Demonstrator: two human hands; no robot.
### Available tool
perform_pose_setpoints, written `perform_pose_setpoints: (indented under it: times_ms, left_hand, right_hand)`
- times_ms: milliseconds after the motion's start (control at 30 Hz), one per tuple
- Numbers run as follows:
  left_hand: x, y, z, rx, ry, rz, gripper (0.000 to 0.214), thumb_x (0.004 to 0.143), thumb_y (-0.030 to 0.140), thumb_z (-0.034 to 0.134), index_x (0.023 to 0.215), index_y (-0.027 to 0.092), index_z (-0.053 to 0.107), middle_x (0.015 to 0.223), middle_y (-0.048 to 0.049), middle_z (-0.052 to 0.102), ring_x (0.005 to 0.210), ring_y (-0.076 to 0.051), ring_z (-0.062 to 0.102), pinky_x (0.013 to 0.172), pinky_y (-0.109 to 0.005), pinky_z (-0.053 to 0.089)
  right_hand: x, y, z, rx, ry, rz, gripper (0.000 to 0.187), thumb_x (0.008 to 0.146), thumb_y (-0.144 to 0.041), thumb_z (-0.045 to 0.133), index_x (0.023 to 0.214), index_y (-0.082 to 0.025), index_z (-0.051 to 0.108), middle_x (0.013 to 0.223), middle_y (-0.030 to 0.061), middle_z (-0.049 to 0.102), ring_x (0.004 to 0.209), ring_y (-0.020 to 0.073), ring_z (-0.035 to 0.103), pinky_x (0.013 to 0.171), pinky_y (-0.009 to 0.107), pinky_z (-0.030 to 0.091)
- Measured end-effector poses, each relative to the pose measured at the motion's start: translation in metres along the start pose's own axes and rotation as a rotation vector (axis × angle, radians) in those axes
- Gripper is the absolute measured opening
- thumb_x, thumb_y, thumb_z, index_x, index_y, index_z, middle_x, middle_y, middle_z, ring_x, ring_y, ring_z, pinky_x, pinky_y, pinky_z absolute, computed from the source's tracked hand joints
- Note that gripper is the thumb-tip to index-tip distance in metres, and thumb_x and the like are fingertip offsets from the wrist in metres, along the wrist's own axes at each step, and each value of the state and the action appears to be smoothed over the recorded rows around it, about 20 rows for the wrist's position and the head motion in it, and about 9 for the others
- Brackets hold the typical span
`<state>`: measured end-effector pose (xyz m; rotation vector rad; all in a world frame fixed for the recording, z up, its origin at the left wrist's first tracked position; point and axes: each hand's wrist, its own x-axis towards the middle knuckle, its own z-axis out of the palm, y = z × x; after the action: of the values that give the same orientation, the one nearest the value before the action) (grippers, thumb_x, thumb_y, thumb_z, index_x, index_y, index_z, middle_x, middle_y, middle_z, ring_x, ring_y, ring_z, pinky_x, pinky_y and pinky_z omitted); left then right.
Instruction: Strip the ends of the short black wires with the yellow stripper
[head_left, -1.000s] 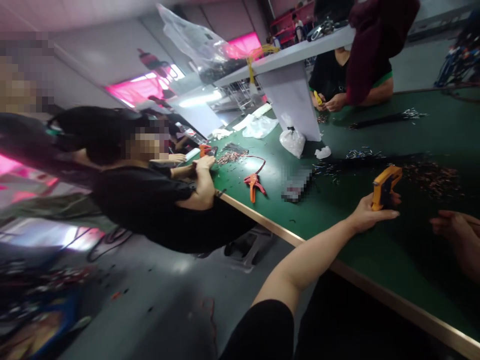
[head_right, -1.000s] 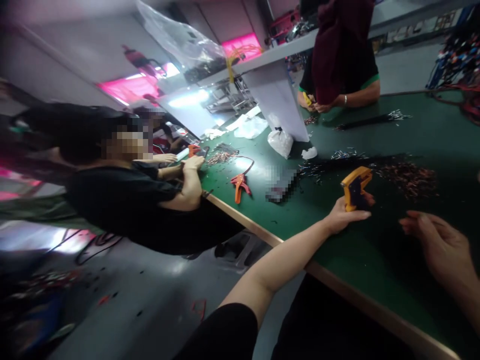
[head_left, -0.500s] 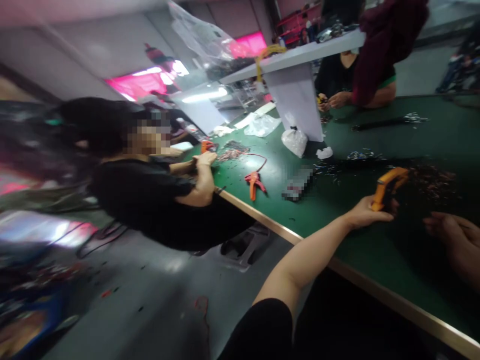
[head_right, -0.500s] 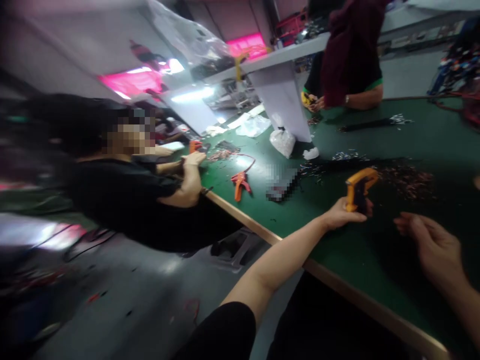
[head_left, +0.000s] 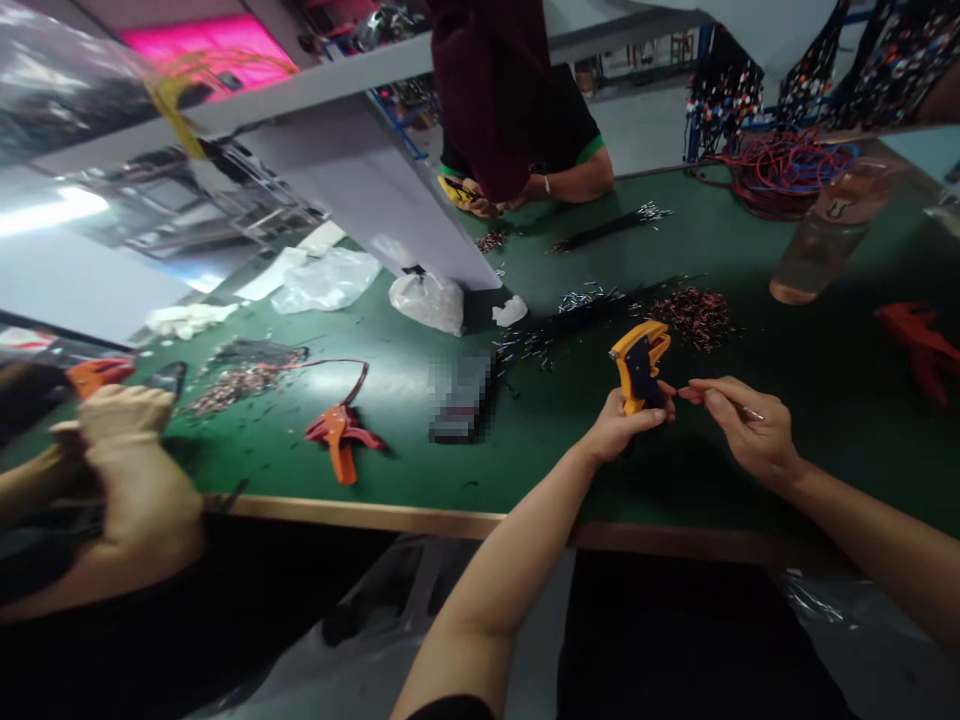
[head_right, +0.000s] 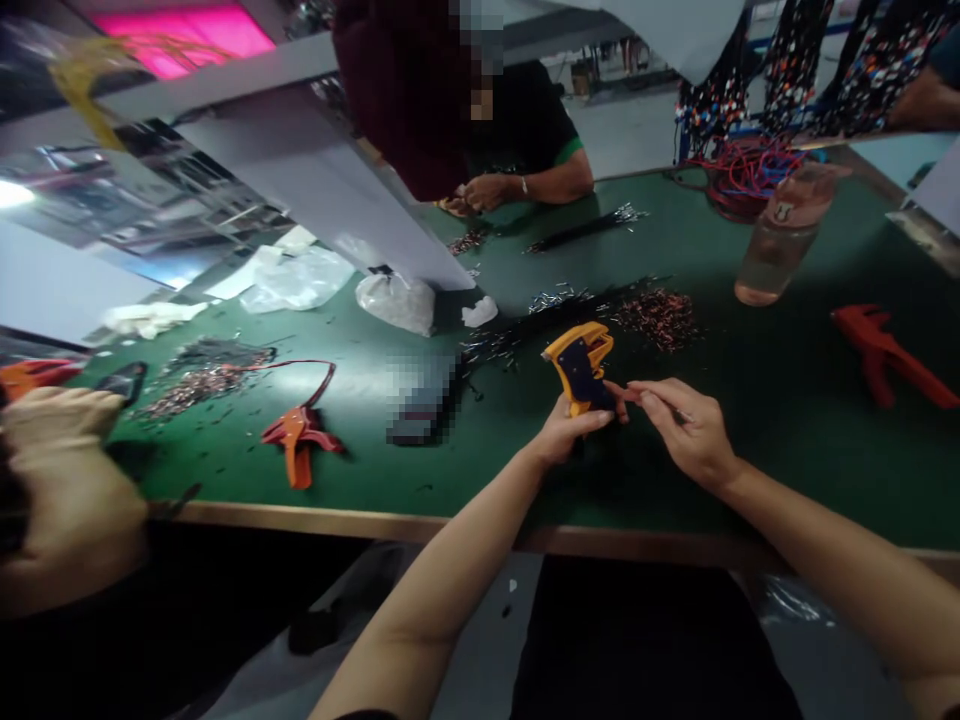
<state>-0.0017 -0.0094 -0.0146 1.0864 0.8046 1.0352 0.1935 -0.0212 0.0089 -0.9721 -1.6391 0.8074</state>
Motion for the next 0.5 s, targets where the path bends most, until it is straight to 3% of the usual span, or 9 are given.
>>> perform_pose_setpoints:
  times_ms: [200,500]
  left_hand:
    - [-0.0014,0.001,0.0054,0.092,-0.009,0.018,0.032,0.065,0.037,0.082,0.085,0.014,0.072,0.077,-0.0042,0.071,0.076,-0.019,0.065,0.078,-0.034,0.05]
    - [-0.0005,-0.0012,0.0042,0.058,0.02,0.028,0.03,0.065,0.038,0.08,0.082,0.015,0.071,0.07,-0.0034,0.07,0.071,-0.018,0.064,0.076,-0.033,0.049]
  right_hand:
    - [0.0015,-0.0067,0.0009,-0.048,-0.068,-0.294,0.023,0.095,-0.018,0.059,0.108,-0.025,0.077,0.089,0.0037,0.08,0.075,0.0166,0.073,0.067,0.028,0.061]
    - [0.0021,-0.0027,0.0017,-0.136,-0.075,-0.408,0.025,0.096,-0.015,0.059,0.112,-0.025,0.076,0.086,0.0027,0.08,0.074,0.0175,0.073,0.068,0.031,0.061]
